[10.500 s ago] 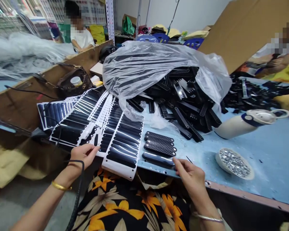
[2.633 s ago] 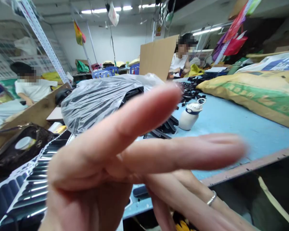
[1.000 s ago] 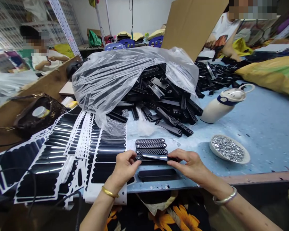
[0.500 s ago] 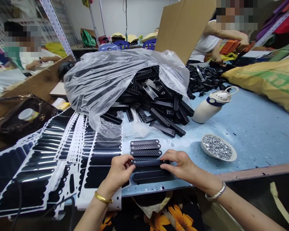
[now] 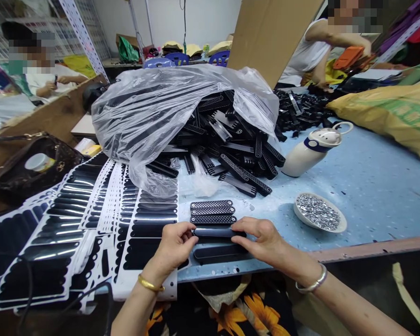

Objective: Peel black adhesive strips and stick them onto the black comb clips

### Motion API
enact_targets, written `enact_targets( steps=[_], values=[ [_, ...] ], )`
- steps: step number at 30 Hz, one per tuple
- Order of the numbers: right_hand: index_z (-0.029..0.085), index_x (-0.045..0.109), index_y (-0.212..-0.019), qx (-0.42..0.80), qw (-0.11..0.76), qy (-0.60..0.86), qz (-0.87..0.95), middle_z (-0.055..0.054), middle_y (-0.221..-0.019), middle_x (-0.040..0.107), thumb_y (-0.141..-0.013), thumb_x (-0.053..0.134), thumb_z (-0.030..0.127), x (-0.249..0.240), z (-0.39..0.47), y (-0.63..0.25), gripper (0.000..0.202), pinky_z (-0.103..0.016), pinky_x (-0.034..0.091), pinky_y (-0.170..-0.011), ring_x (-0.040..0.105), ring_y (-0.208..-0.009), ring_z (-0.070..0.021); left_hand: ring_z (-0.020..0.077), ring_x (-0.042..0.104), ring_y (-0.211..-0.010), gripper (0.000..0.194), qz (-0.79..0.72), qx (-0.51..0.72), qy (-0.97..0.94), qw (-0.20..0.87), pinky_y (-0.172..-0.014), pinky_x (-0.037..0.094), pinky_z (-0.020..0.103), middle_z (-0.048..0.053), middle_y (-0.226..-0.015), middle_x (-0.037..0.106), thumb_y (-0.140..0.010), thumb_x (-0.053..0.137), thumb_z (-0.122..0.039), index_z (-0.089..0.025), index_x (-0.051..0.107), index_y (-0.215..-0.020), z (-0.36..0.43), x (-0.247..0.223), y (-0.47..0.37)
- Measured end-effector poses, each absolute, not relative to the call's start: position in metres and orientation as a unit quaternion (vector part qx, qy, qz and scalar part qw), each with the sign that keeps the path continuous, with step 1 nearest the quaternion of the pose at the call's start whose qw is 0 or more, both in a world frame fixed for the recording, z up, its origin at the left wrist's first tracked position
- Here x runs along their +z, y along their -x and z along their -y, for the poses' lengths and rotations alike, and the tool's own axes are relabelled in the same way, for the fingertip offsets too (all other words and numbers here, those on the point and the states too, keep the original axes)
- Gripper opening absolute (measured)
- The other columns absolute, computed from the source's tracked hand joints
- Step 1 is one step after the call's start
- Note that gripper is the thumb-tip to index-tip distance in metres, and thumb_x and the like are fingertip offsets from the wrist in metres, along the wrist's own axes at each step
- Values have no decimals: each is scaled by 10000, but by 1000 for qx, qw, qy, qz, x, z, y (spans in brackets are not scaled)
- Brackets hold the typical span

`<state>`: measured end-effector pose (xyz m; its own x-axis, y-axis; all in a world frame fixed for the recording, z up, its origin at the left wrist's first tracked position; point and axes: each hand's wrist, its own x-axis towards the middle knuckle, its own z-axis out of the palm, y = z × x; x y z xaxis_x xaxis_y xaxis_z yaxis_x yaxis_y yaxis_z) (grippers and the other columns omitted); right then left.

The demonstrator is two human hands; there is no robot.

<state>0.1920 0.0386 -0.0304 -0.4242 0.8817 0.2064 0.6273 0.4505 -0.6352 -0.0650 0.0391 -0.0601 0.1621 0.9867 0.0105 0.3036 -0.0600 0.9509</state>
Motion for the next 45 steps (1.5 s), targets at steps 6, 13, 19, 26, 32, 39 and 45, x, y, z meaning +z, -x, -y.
enact_targets(
  steps=[6, 13, 19, 26, 32, 39, 45],
  values=[
    [202, 723, -861, 238, 241, 473, 813, -65, -827, 730, -832, 646, 217, -30, -40, -189, 84, -299, 542, -673, 678, -739, -203, 100, 525, -471, 191, -522, 385, -620, 440, -448, 399, 181, 4, -548, 620, -678, 637, -221, -127, 755, -795, -39, -60, 65],
    [197, 701, -833, 229, 220, 478, 819, -54, -790, 702, -826, 634, 186, -25, -38, -186, 69, -292, 519, -654, 662, -732, -203, 103, 521, -474, 186, -524, 383, -621, 439, -455, 397, 190, 1, -547, 610, -678, 643, -215, -122, 750, -799, -39, -58, 65],
    [185, 695, -831, 225, 226, 479, 818, -51, -786, 690, -817, 645, 169, -26, -37, -185, 54, -301, 513, -645, 652, -721, -204, 109, 529, -477, 221, -523, 376, -616, 453, -453, 397, 190, 8, -549, 615, -669, 641, -242, -109, 747, -811, -39, -55, 65],
    [189, 692, -826, 222, 237, 485, 812, -52, -792, 695, -811, 644, 152, -28, -34, -183, 63, -303, 516, -669, 651, -729, -199, 124, 541, -464, 240, -535, 374, -630, 421, -456, 405, 207, -1, -527, 589, -790, 562, -328, -156, 704, -699, -41, -57, 65],
    [190, 710, -843, 235, 256, 490, 800, -51, -801, 702, -813, 654, 150, -31, -33, -184, 75, -300, 527, -677, 657, -727, -195, 127, 543, -474, 250, -551, 372, -623, 411, -460, 409, 208, -11, -537, 571, -797, 564, -350, -171, 681, -668, -41, -65, 63],
    [169, 736, -889, 243, 270, 481, 798, -62, -825, 716, -812, 687, 155, -36, -34, -187, 93, -303, 544, -704, 675, -760, -200, 131, 548, -465, 266, -555, 363, -634, 398, -468, 400, 215, -24, -511, 545, -812, 552, -357, -175, 670, -659, -41, -66, 65],
    [199, 761, -905, 285, 297, 478, 776, -51, -840, 731, -828, 712, 215, -41, -34, -191, 93, -303, 557, -724, 685, -772, -191, 128, 556, -428, 258, -553, 364, -629, 407, -470, 404, 215, -38, -463, 534, -807, 565, -361, -177, 683, -670, -40, -65, 65]
  ],
)
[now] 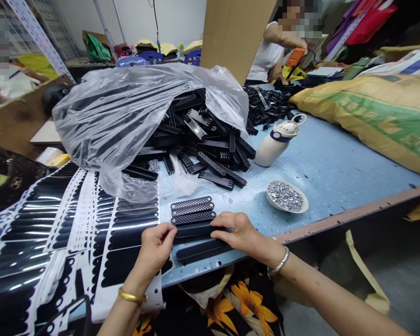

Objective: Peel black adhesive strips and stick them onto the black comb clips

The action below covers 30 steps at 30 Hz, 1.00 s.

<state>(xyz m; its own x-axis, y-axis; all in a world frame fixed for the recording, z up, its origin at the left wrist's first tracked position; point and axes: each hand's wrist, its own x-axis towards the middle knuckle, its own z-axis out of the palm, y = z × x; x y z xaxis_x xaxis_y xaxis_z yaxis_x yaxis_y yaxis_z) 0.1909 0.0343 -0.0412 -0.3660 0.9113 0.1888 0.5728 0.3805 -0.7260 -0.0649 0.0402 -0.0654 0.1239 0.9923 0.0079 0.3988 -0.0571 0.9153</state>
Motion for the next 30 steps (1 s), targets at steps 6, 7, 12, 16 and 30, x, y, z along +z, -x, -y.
enact_targets(
  steps=[6, 7, 12, 16, 30],
  values=[
    [214, 778, -898, 305, 315, 482, 759, -44, -834, 736, -806, 750, 244, -48, -37, -194, 101, -290, 563, -720, 691, -767, -186, 135, 576, -405, 252, -550, 377, -619, 415, -435, 408, 208, -34, -461, 551, -768, 589, -373, -177, 681, -639, -41, -62, 64],
    [214, 779, -907, 301, 314, 480, 762, -46, -841, 737, -810, 748, 242, -48, -37, -193, 105, -291, 564, -729, 692, -777, -188, 134, 576, -404, 251, -549, 379, -618, 415, -434, 413, 207, -34, -460, 551, -764, 591, -372, -177, 680, -634, -41, -62, 64],
    [191, 777, -932, 274, 313, 457, 786, -68, -857, 741, -841, 720, 228, -45, -35, -193, 113, -304, 564, -737, 690, -797, -201, 130, 568, -419, 246, -547, 380, -617, 420, -436, 444, 206, -28, -482, 562, -758, 592, -367, -178, 685, -633, -41, -59, 63],
    [171, 766, -926, 263, 310, 434, 803, -72, -835, 743, -828, 732, 184, -43, -36, -193, 104, -302, 563, -710, 684, -779, -202, 129, 560, -424, 249, -545, 376, -620, 420, -441, 453, 209, -24, -490, 564, -760, 587, -364, -176, 685, -631, -41, -59, 64],
    [186, 782, -915, 316, 288, 453, 782, -52, -820, 731, -802, 767, 232, -39, -41, -196, 123, -279, 554, -697, 691, -752, -188, 140, 582, -429, 271, -547, 364, -630, 413, -451, 440, 218, -20, -498, 570, -760, 572, -383, -168, 686, -641, -43, -60, 64]
  ],
)
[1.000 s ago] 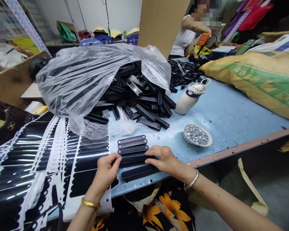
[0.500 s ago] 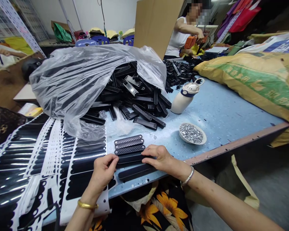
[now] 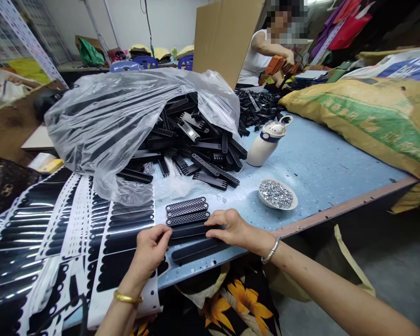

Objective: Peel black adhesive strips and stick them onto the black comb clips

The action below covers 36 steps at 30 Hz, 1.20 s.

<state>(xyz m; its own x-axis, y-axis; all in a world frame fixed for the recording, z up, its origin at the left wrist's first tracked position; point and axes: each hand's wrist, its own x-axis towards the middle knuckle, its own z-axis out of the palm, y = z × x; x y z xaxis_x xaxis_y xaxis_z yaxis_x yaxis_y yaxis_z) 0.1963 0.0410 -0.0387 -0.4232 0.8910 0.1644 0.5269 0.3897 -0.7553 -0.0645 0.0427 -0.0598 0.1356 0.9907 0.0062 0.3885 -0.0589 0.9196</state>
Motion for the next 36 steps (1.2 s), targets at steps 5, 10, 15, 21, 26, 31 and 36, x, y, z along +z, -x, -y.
enact_targets(
  steps=[5, 10, 15, 21, 26, 31, 36],
  values=[
    [205, 782, -948, 314, 296, 450, 782, -57, -838, 738, -837, 739, 294, -41, -40, -197, 149, -296, 554, -710, 692, -777, -201, 144, 588, -430, 300, -551, 361, -629, 411, -455, 428, 221, -19, -499, 557, -763, 559, -410, -164, 680, -641, -42, -60, 65],
    [188, 777, -943, 276, 284, 444, 804, -72, -836, 736, -822, 745, 223, -41, -39, -196, 130, -303, 545, -725, 684, -802, -212, 149, 590, -436, 312, -551, 356, -632, 413, -469, 427, 231, -17, -498, 562, -769, 548, -420, -165, 684, -651, -43, -62, 65],
    [198, 785, -942, 320, 285, 462, 776, -52, -832, 728, -814, 752, 248, -42, -40, -197, 141, -279, 537, -701, 680, -758, -188, 157, 587, -436, 323, -553, 350, -636, 409, -476, 425, 243, -15, -484, 563, -776, 532, -428, -168, 681, -656, -43, -64, 66],
    [206, 795, -916, 351, 304, 475, 748, -43, -817, 731, -793, 764, 264, -44, -40, -199, 141, -272, 536, -697, 681, -736, -183, 167, 584, -428, 315, -550, 346, -645, 402, -473, 416, 249, -15, -455, 557, -771, 532, -420, -171, 675, -642, -44, -63, 66],
    [209, 791, -912, 345, 315, 489, 737, -46, -818, 738, -779, 778, 305, -48, -38, -198, 165, -282, 538, -683, 683, -730, -192, 166, 584, -424, 315, -548, 350, -646, 400, -474, 420, 248, -17, -453, 554, -775, 530, -418, -173, 673, -637, -44, -62, 66],
    [214, 782, -896, 323, 332, 504, 729, -48, -839, 744, -793, 755, 342, -45, -36, -204, 167, -284, 548, -656, 679, -709, -188, 159, 586, -424, 312, -547, 350, -650, 394, -473, 422, 243, -25, -463, 544, -787, 527, -412, -175, 665, -638, -44, -66, 66],
    [224, 765, -802, 218, 369, 570, 701, -30, -745, 739, -832, 663, 291, -37, -33, -224, 125, -278, 528, -589, 648, -615, -170, 149, 588, -439, 320, -534, 351, -681, 359, -472, 433, 234, -20, -483, 566, -824, 502, -373, -176, 657, -625, -44, -66, 67]
  ],
)
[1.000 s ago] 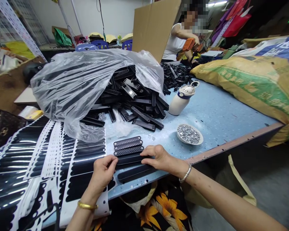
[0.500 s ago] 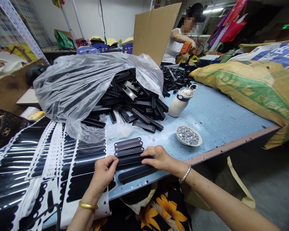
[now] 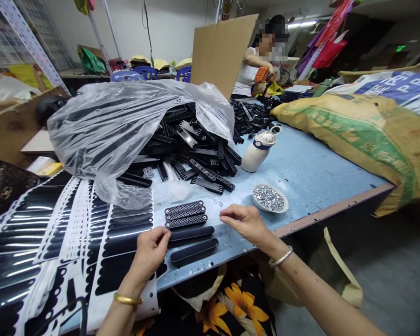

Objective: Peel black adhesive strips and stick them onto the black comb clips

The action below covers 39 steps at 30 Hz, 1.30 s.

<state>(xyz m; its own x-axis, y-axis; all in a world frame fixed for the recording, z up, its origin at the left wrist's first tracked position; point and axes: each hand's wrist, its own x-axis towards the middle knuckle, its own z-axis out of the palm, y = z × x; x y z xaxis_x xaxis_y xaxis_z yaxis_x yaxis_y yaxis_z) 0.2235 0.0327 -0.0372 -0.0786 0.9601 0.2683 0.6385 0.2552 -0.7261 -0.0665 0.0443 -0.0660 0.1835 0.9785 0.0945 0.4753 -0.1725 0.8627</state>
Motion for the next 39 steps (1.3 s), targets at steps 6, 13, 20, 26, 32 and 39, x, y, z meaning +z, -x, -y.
enact_targets(
  steps=[6, 13, 20, 26, 32, 39],
  values=[
    [214, 752, -751, 174, 370, 603, 685, -37, -659, 691, -807, 654, 312, -39, -20, -244, 149, -280, 479, -527, 584, -538, -162, 129, 595, -457, 200, -480, 422, -745, 191, -482, 451, 220, -1, -583, 674, -859, 552, -275, -170, 716, -819, -32, -47, 68],
    [191, 741, -777, 201, 363, 597, 687, -53, -680, 689, -803, 693, 351, -44, -12, -229, 169, -277, 478, -513, 614, -569, -175, 202, 666, -712, 118, -378, 426, -816, 96, -670, 516, 308, 61, -763, 717, -866, 548, -160, -184, 660, -834, -35, -34, 38],
    [168, 723, -771, 259, 352, 567, 698, -23, -680, 658, -754, 792, 359, -61, -29, -195, 204, -233, 449, -504, 589, -561, -139, 240, 604, -726, 65, -377, 355, -852, 75, -680, 486, 368, 67, -750, 669, -786, 670, -203, -166, 654, -838, -47, -48, 26],
    [175, 630, -569, 290, 324, 540, 721, 7, -601, 592, -782, 741, 266, -55, -42, -193, 257, -235, 393, -543, 540, -564, -122, 245, 550, -745, 64, -367, 315, -873, 67, -695, 452, 384, 78, -790, 654, -771, 669, -160, -169, 656, -833, -47, -48, 27],
    [187, 460, -505, 286, 311, 544, 725, 19, -553, 491, -866, 624, 349, -55, -45, -187, 427, -260, 310, -515, 432, -529, -113, 234, 529, -772, 57, -371, 302, -874, 83, -715, 434, 380, 71, -806, 643, -790, 626, -126, -177, 642, -773, -52, -48, 28],
    [193, 483, -542, 300, 313, 563, 704, 1, -547, 518, -970, 429, 478, -47, -46, -191, 517, -267, 362, -531, 464, -535, -135, 227, 563, -730, 136, -364, 339, -867, 39, -683, 413, 369, 74, -766, 664, -834, 563, -124, -179, 639, -736, -47, -41, 33]
  ],
)
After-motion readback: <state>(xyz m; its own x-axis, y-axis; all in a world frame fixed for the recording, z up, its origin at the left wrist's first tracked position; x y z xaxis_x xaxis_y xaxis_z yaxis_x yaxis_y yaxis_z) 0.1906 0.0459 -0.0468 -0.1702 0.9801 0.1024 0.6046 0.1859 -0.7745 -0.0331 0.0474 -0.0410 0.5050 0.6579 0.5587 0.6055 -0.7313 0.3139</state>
